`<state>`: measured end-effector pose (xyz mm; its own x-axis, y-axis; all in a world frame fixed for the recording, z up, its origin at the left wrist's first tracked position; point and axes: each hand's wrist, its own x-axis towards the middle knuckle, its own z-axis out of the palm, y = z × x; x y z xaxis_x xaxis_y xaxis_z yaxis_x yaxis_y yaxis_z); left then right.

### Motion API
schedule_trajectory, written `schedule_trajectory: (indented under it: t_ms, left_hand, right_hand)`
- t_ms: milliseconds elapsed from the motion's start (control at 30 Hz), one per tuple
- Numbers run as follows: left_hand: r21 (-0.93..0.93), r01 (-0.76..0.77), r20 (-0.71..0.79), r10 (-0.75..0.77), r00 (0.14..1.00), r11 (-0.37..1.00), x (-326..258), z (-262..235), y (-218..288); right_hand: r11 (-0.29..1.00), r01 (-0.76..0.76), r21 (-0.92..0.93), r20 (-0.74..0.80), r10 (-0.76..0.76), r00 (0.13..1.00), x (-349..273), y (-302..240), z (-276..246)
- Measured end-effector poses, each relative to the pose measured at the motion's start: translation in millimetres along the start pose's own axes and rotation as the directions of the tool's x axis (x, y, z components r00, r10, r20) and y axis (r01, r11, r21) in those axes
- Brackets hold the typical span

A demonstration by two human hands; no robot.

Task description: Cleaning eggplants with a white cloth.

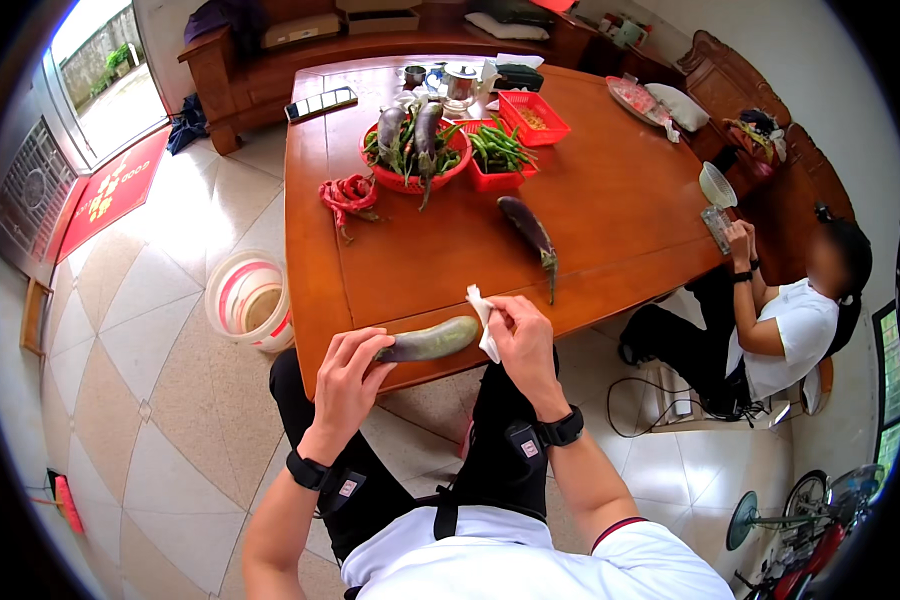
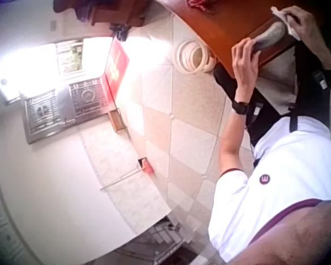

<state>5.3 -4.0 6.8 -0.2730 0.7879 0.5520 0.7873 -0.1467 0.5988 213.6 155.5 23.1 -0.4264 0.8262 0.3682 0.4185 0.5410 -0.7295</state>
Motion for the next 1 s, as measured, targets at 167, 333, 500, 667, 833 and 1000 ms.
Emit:
schedule_trajectory:
  t_ms: [167,333,500,667,833,1000]
  left_hand:
    - [-0.025,-0.004,-0.003,0.003,1.0,1.0,-2,0,-1]
    - [-0.034,-0.051,0.009,0.051,0.999,0.998,-4,1,-2]
    - [-0.026,-0.062,0.012,0.062,0.998,0.998,-5,-2,0]
    - [-0.052,-0.055,0.019,0.056,0.998,0.997,-8,-4,1]
    - [-0.046,-0.052,0.038,0.053,0.998,0.998,-7,-4,-1]
    - [-0.072,-0.035,0.081,0.041,0.996,0.997,-9,-8,0]
  right_hand:
    - [0.957,0.29,0.001,0.056,-0.29,0.955,-7,-56,21]
    - [0.911,0.408,-0.062,0.094,-0.402,0.911,-15,-54,40]
    - [0.995,0.084,0.054,0.118,-0.09,0.989,1,-20,12]
    - [0.999,0.029,0.03,0.062,-0.031,0.998,6,-19,-2]
    - [0.896,0.444,0.002,0.147,-0.44,0.886,-21,-59,34]
    - [0.893,0.429,-0.14,0.15,-0.409,0.9,-21,-52,30]
